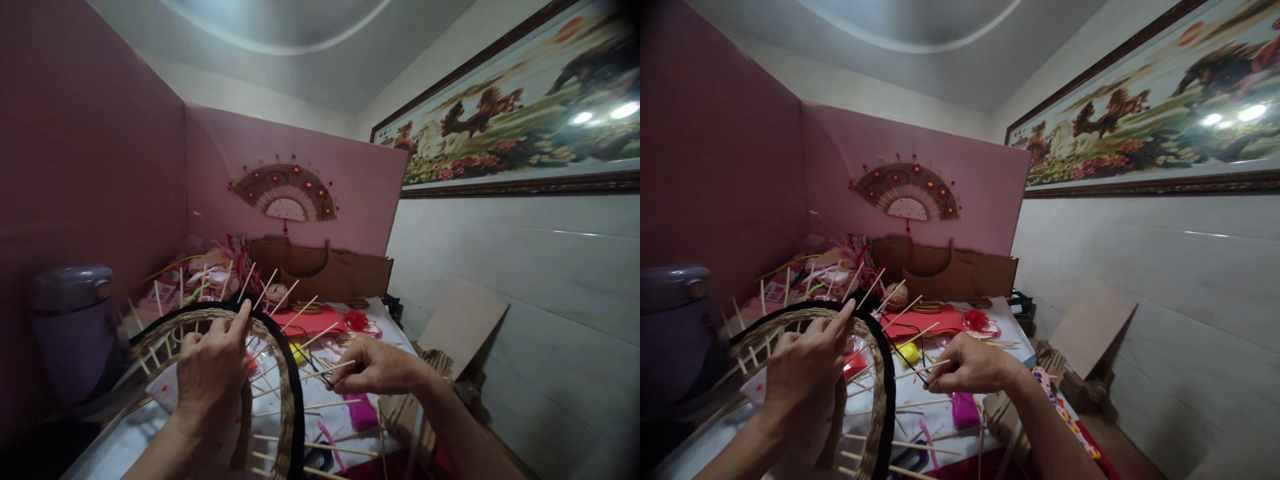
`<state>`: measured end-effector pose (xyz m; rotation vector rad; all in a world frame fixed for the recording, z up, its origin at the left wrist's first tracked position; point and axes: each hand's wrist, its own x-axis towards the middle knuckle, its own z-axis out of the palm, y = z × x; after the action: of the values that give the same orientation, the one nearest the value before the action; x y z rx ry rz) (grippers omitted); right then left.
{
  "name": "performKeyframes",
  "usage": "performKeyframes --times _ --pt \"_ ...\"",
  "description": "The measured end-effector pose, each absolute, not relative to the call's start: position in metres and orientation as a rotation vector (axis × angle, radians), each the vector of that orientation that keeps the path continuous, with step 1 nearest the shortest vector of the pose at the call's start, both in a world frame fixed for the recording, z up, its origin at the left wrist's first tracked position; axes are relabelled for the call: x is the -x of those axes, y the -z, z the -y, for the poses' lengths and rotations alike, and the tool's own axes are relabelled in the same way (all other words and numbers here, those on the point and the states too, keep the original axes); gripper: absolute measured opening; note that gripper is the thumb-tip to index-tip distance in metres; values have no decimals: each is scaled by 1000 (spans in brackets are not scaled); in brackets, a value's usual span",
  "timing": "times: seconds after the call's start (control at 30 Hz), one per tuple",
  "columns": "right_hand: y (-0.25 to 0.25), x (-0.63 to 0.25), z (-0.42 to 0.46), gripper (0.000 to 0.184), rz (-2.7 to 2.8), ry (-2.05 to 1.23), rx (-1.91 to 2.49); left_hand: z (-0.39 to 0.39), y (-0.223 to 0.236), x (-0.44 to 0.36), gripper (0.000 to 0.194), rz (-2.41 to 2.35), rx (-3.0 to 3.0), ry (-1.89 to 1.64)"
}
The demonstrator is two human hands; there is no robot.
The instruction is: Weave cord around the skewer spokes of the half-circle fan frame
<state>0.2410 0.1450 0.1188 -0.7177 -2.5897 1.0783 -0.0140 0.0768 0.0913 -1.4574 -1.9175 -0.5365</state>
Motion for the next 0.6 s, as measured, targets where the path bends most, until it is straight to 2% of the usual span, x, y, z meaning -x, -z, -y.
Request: performKeyframes --times 0.17,0.47,0.6 --pt "-127 -246 -145 24 2476 -1163 675 -84 -93 12 44 1932 1455 584" --pt "-143 -263 -138 24 2397 -907 651 -96 -108 1 44 1878 1487 568" --pt "-143 -260 -133 18 2389 -660 651 -103 -115 1 45 1885 1456 552"
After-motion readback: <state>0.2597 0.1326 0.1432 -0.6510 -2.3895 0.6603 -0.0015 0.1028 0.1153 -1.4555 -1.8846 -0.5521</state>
